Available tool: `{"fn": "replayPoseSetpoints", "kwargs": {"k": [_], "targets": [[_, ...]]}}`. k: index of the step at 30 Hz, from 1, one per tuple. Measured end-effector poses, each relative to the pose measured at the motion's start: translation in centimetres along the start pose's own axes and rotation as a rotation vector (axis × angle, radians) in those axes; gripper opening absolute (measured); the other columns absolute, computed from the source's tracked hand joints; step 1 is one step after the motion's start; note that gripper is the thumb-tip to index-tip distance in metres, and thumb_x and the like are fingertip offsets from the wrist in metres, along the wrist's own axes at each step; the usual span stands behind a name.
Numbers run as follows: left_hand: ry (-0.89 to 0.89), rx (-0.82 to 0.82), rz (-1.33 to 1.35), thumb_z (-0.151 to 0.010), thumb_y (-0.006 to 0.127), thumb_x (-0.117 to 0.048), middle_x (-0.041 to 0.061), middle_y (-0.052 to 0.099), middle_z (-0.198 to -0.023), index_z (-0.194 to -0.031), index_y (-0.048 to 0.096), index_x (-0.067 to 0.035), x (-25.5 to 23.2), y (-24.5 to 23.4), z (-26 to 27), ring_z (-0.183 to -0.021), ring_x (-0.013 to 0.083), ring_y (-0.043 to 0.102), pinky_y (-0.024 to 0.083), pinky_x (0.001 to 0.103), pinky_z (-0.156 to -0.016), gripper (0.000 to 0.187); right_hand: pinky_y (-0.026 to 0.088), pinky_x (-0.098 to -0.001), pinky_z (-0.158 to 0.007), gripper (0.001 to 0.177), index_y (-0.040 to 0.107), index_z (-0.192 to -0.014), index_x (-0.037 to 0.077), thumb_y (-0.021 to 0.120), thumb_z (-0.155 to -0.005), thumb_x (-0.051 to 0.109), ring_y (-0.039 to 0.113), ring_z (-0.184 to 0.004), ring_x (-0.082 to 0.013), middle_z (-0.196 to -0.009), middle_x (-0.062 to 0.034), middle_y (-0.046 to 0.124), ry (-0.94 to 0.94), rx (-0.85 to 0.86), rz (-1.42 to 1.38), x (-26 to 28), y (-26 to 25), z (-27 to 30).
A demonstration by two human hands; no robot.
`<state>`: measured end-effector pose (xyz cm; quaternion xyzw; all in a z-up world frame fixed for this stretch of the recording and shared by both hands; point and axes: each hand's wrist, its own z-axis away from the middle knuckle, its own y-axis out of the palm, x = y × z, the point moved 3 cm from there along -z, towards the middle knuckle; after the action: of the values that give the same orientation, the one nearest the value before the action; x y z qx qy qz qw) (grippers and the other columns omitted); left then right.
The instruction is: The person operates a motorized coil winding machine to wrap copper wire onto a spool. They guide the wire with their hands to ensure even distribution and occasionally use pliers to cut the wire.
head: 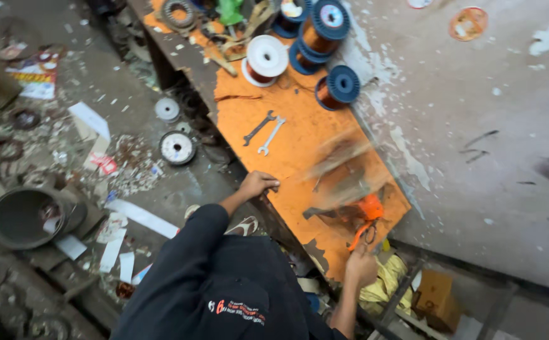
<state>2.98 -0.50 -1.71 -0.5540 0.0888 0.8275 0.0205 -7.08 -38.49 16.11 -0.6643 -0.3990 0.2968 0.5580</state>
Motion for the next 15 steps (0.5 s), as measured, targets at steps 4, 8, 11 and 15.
{"fn": "replayPoseSetpoints", "kwargs": {"k": [4,8,11,15], "targets": [[-0.131,0.02,0.03,-0.092,0.073,-0.027,0.004,0.079,-0.08,-0.1,0.082,-0.004,-0.6,0.0,0.3,-0.048,0.0142,0.062,0.048,0.028,-0.041,0.025,0.047,-0.0567,-0.064,0.061,0.075,-0.077,-0.001,0.054,-0.109,0.046,0.065,-0.066,-0.0475,-0.078,-0.0245,0.07,0.168,-0.143,-0.044,-2.2,-3.3,-4.7],[-0.132,-0.007,0.041,-0.091,0.074,-0.027,0.004,0.08,-0.081,-0.101,0.081,-0.005,-0.6,0.2,0.1,-0.049,0.0132,0.062,0.048,0.028,-0.039,0.025,0.045,-0.0592,-0.061,0.062,0.075,-0.081,-0.001,0.056,-0.11,0.051,0.065,-0.065,-0.0476,-0.076,-0.0273,0.07,0.224,-0.292,-0.11,-2.3,-3.6,-13.8],[-0.052,-0.044,-0.082,-0.092,0.072,-0.029,0.003,0.08,-0.081,-0.106,0.082,-0.008,-0.1,-0.1,-0.9,-0.056,0.0075,0.067,0.053,0.025,-0.046,0.027,0.049,-0.0599,-0.064,0.059,0.076,-0.084,-0.004,0.06,-0.106,0.048,0.068,-0.071,-0.0483,-0.08,-0.0309,0.07,0.281,-0.222,-0.122,-1.2,-0.6,-19.5],[-0.153,-0.025,0.069,-0.091,0.076,-0.029,0.003,0.08,-0.083,-0.106,0.081,-0.006,1.4,0.7,-1.1,-0.052,0.0088,0.06,0.049,0.027,-0.044,0.028,0.052,-0.0576,-0.062,0.055,0.077,-0.078,0.001,0.053,-0.105,0.043,0.07,-0.076,-0.0467,-0.082,-0.0274,0.072,0.26,0.018,-0.009,1.1,5.6,-21.2]]}}
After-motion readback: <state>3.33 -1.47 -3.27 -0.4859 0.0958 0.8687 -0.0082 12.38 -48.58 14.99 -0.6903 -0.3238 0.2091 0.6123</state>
